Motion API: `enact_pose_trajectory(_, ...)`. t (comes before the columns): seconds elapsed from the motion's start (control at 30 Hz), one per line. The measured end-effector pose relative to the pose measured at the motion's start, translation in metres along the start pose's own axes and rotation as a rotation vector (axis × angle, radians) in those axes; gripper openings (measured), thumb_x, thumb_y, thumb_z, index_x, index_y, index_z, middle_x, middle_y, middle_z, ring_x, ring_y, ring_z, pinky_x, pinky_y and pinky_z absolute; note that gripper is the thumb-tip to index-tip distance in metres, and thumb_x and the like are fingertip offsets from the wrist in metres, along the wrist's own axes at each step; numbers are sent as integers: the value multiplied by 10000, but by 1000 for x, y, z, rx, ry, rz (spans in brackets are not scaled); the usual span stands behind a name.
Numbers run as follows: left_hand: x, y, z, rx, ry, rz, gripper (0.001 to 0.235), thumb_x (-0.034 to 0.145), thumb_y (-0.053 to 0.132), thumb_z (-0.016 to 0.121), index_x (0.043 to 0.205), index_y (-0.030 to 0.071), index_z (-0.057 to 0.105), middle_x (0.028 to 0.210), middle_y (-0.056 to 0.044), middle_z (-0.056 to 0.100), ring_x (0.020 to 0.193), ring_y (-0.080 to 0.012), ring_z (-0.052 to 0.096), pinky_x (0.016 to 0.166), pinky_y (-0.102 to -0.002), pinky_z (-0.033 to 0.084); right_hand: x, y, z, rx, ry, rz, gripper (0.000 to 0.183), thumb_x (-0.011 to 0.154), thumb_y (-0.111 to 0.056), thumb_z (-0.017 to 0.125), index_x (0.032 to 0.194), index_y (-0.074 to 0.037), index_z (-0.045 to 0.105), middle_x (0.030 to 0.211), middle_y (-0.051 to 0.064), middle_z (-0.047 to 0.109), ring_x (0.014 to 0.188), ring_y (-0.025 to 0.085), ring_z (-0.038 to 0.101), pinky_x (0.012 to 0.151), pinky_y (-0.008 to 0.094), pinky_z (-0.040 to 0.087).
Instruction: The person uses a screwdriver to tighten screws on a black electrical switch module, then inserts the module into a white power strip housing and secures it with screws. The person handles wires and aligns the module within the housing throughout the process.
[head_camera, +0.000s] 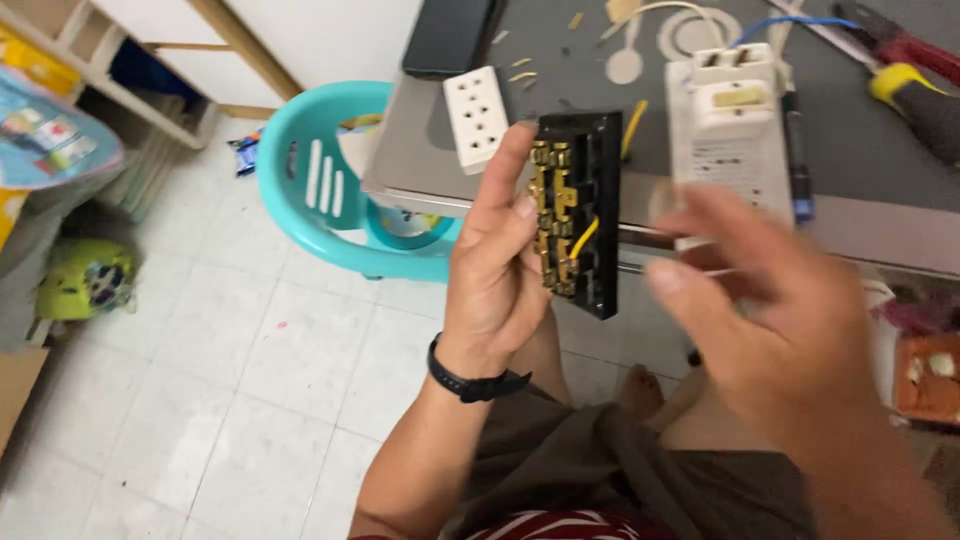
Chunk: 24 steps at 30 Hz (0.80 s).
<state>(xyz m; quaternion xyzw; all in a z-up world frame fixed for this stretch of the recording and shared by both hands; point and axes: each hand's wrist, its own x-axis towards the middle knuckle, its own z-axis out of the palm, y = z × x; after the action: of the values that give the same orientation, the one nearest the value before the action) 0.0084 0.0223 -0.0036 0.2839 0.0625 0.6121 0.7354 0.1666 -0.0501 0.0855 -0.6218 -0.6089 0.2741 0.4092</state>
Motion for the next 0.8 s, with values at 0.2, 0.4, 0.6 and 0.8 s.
enact_pose_trajectory(0.2, -13, -12, 2, 372, 68, 175, 435, 967, 43, 632, 1380, 8, 503, 1310, -235, 596, 1204, -275, 606, 1077, -412, 483, 0, 20, 32, 422, -71, 5, 490, 870, -163, 579, 1335, -11, 542, 1205, 56, 677, 1073, 73, 578, 906, 236, 481)
enact_pose_trajectory(0.4, -16, 10, 13, 860, -37, 22, 418, 961, 67, 605, 1370, 50, 520, 843, -78, 626, 666, -160, 598, 697, -279, 562, 5, 29, 21, 709, -162, 154, 462, 882, -112, 525, 1318, 39, 544, 1092, 161, 710, 913, 241, 726, 837, 343, 623)
enact_pose_trajectory(0.6, -19, 39, 48, 1539, -190, 275, 482, 992, 148, 609, 1431, 118, 413, 1565, -151, 349, 1500, -322, 376, 1091, -407, 548, 14, 36, -11, 363, -140, 301, 511, 822, -190, 553, 1311, -48, 594, 1282, 66, 680, 1146, 126, 629, 971, 269, 491)
enact_pose_trajectory(0.8, -12, 42, 62, 1775, -849, 38, 753, 881, 184, 749, 1487, 115, 309, 1409, -147, 517, 1233, -342, 553, 938, -443, 461, 24, 43, -42, 311, -451, 24, 332, 782, -146, 665, 1075, -25, 763, 1043, 50, 787, 931, 128, 696, 764, 302, 579)
